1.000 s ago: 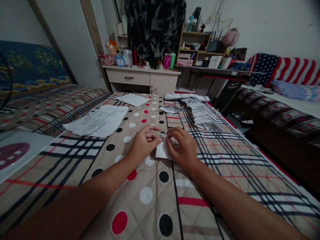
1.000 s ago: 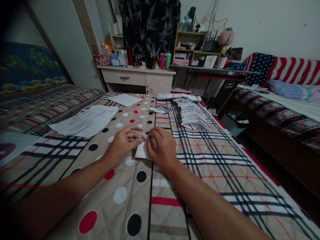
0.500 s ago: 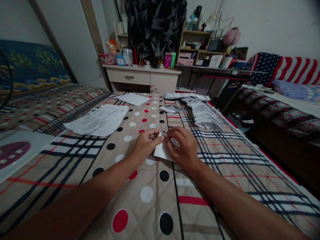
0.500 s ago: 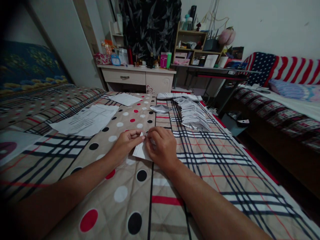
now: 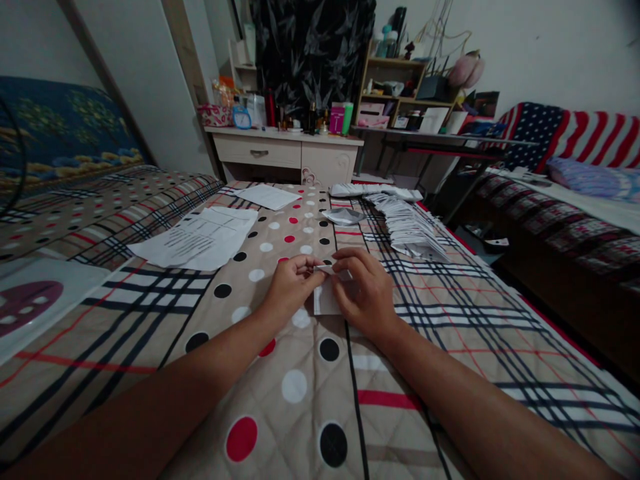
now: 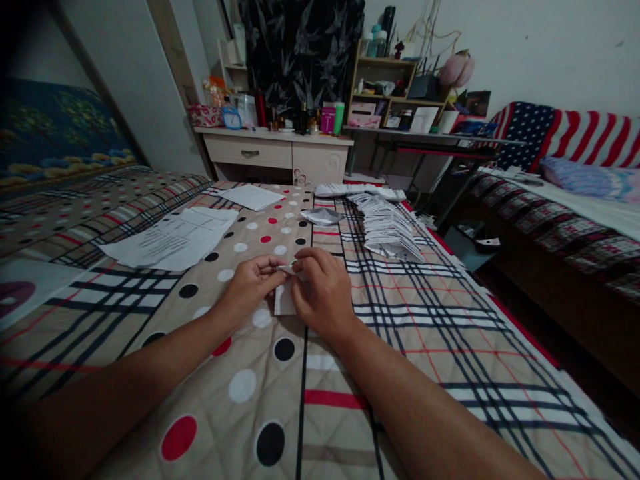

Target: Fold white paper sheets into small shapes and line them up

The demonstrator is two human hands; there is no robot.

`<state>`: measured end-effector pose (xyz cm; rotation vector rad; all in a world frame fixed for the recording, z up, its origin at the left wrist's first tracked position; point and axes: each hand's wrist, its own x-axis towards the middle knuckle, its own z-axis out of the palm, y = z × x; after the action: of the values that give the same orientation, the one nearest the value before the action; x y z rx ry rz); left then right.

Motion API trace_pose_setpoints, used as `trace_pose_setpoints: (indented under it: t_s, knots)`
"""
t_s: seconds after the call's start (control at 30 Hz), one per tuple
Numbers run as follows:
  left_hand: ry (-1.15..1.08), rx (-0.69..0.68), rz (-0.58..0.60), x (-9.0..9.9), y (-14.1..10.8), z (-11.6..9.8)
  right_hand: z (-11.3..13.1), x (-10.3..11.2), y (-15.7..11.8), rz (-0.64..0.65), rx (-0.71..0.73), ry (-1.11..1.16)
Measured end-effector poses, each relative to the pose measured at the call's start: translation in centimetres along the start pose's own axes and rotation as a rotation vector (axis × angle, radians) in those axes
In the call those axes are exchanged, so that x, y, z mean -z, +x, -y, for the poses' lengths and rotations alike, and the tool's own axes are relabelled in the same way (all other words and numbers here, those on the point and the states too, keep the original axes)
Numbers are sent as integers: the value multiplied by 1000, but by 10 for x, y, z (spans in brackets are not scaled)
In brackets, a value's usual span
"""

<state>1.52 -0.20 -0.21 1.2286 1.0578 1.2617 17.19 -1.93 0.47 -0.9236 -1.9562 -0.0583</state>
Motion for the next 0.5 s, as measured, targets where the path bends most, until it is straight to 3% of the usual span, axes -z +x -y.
trace_pose_setpoints:
  t_s: [0.13,0.37,0.5]
  knots:
    - [32,-28,-35,3,1,2,-1,-1,-1,39,-72,6]
    - [3,-42,-45,4,1,-1,1,0,-2,67,-56,125]
    - [-7,-45,-14,4,0,-1,-2,-1,-1,30,-217,247]
